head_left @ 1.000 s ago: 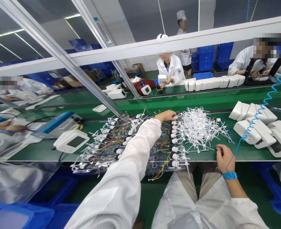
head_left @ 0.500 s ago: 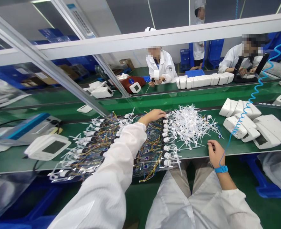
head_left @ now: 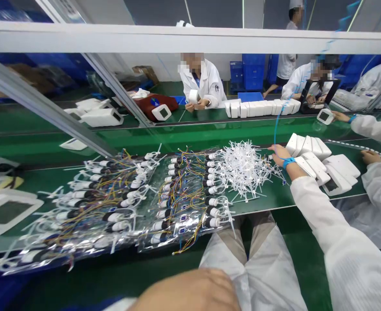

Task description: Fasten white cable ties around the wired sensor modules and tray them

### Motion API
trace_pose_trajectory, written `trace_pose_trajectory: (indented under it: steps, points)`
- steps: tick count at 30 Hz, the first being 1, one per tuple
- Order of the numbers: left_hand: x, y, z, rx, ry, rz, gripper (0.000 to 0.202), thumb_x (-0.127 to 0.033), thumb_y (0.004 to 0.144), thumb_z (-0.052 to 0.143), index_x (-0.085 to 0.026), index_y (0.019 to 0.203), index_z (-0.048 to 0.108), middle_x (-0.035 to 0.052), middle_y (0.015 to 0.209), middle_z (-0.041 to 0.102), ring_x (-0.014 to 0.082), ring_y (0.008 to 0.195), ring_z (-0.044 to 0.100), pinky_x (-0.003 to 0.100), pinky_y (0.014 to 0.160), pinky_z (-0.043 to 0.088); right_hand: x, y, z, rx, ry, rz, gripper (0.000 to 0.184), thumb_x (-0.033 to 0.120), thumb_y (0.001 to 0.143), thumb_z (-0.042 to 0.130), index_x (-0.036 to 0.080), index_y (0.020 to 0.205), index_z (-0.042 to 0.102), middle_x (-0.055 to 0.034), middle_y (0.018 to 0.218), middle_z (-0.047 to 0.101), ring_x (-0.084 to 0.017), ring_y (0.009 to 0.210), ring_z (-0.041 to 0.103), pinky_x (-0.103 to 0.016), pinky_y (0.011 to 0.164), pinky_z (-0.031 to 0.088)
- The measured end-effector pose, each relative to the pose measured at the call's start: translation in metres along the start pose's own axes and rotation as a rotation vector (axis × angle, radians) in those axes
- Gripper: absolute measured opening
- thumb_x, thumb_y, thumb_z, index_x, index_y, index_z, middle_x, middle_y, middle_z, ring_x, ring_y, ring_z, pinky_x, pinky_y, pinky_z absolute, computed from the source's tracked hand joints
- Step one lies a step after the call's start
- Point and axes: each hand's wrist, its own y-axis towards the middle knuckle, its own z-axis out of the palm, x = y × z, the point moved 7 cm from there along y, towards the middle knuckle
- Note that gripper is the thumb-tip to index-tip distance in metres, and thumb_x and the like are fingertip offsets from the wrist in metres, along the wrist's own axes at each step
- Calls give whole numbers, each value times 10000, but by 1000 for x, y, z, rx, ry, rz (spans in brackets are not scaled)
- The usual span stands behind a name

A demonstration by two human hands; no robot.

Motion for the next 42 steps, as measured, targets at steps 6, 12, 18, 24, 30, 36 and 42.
trace_pose_trajectory:
  steps: [6,12,18,24,30,36,42]
  points:
    - [82,45,58,-331,-154,-216,369,-626,1020,580,-479,1211,860,30,1289,866,322,1258,797,477,1151,609,-5,21,30,253,-147,69,294,406,1093,756,209,1311,756,-107,1361,759,-266,1171,755,-481,1037,648]
    - [178,37,66,-805,-127,-519,402,-530,1000,468,-344,1097,811,72,1196,875,352,1191,821,498,1090,640,-11,24,3,134,-224,122,258,334,1020,808,157,1205,775,-122,1198,795,-272,1102,757,-432,1004,614]
    - [172,58,65,-697,66,-453,283,-355,1011,533,-312,1088,802,96,1162,848,336,1174,798,476,1105,611,4,15,-65,-109,-176,99,339,336,909,783,157,1195,748,-111,1092,810,-270,985,717,-381,915,550]
    - [170,72,60,-642,172,-478,260,-283,1041,521,-273,1032,781,107,1077,832,342,1126,792,458,1035,589,28,-3,-128,-344,66,20,333,367,836,833,173,1089,738,-79,1014,812,-230,874,673,-394,893,570]
    - [175,72,67,-680,171,-449,272,-268,1037,505,-239,1065,774,114,1111,832,331,1135,779,444,1034,569,46,-14,-162,-428,441,6,408,358,786,847,203,1135,705,-27,912,752,-239,801,732,-330,647,586]
    - [153,71,66,-684,133,-400,298,-317,1021,501,-216,1032,780,133,1073,828,350,1089,764,486,1032,564,75,-28,-191,-465,705,-93,373,376,817,880,236,1106,690,-15,894,724,-202,709,740,-262,518,543]
    - [56,81,82,-529,-126,-136,283,-376,1069,568,-259,1160,809,110,1189,846,320,1130,771,432,1042,578,113,-90,-198,-375,750,-187,324,424,922,859,256,1156,710,-2,888,690,-165,647,732,-242,484,552]
